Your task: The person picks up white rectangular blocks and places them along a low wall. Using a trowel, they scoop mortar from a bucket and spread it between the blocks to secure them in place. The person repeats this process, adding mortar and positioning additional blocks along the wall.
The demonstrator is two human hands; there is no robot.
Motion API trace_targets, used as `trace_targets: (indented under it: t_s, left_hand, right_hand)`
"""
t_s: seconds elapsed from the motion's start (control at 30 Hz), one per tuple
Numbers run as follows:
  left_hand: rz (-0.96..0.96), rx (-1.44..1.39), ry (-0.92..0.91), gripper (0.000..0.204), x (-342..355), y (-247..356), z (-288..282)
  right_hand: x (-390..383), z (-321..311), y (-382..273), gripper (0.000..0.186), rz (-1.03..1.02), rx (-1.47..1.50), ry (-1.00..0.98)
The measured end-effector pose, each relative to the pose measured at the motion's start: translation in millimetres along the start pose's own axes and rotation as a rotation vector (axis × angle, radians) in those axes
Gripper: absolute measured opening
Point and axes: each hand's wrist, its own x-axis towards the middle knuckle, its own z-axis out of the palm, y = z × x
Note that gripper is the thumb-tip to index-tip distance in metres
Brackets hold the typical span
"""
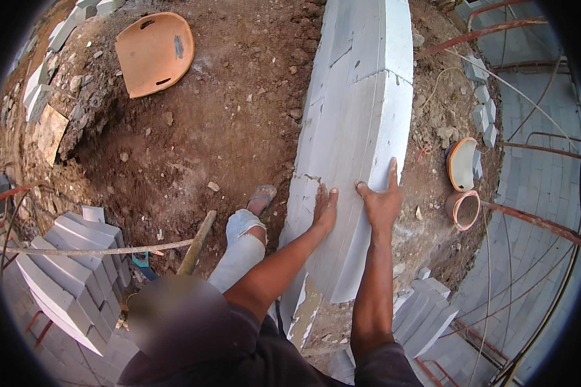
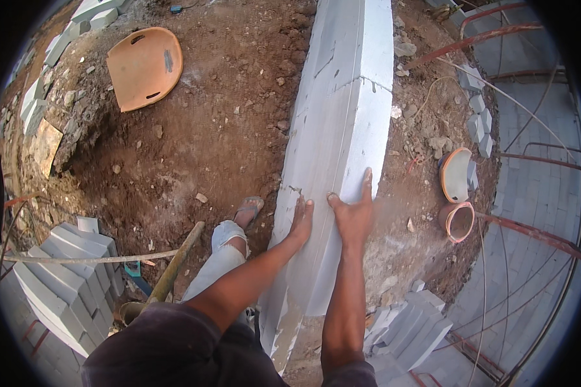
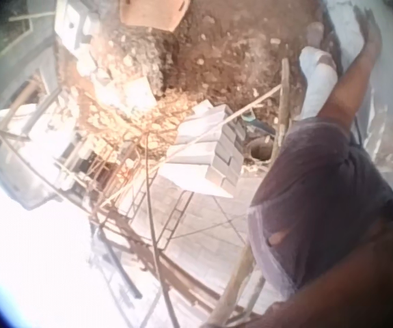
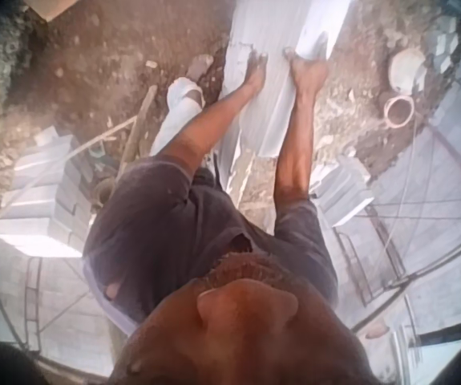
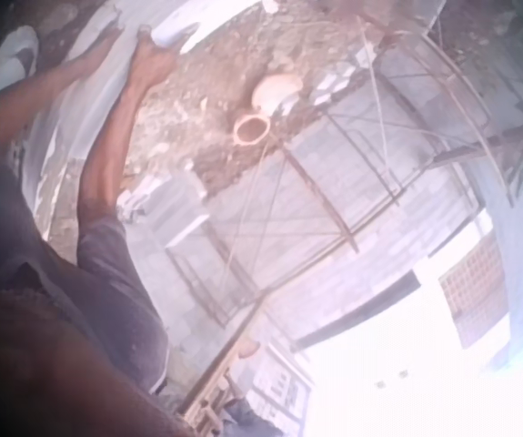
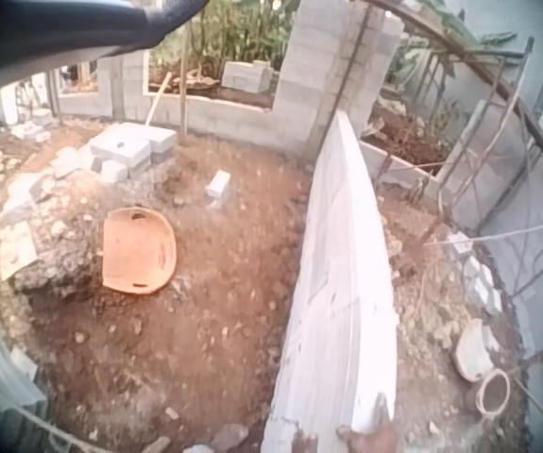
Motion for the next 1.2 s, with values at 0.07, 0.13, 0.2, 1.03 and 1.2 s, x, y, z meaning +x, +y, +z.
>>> trace_targets:
  t_s: [0.07, 0.13, 0.2, 1.03, 1.2]
  left_hand:
    - [0.006, -0.015, 0.009, 0.090, 0.7, 0.9, -2.6]
    - [0.016, -0.024, 0.008, 0.090, -0.3, 2.5, 0.6]
    - [-0.002, -0.034, -0.015, 0.089, -9.0, 10.9, 2.0]
    - [-0.046, 0.003, 0.014, 0.090, 4.2, 4.9, 10.4]
    - [-0.036, -0.023, 0.026, 0.088, 2.7, 1.7, 9.6]
  right_hand:
    - [1.7, 6.4, 2.6, 0.105, -0.050, 0.052, -0.003]
    - [-0.1, -0.4, -6.4, 0.103, 0.038, 0.002, -0.013]
    - [1.8, 1.6, 13.0, 0.100, 0.025, -0.070, 0.036]
    - [0.1, 15.0, 4.0, 0.103, 0.187, -0.313, 0.064]
    - [-2.1, 16.0, 5.4, 0.104, 0.191, -0.324, 0.049]
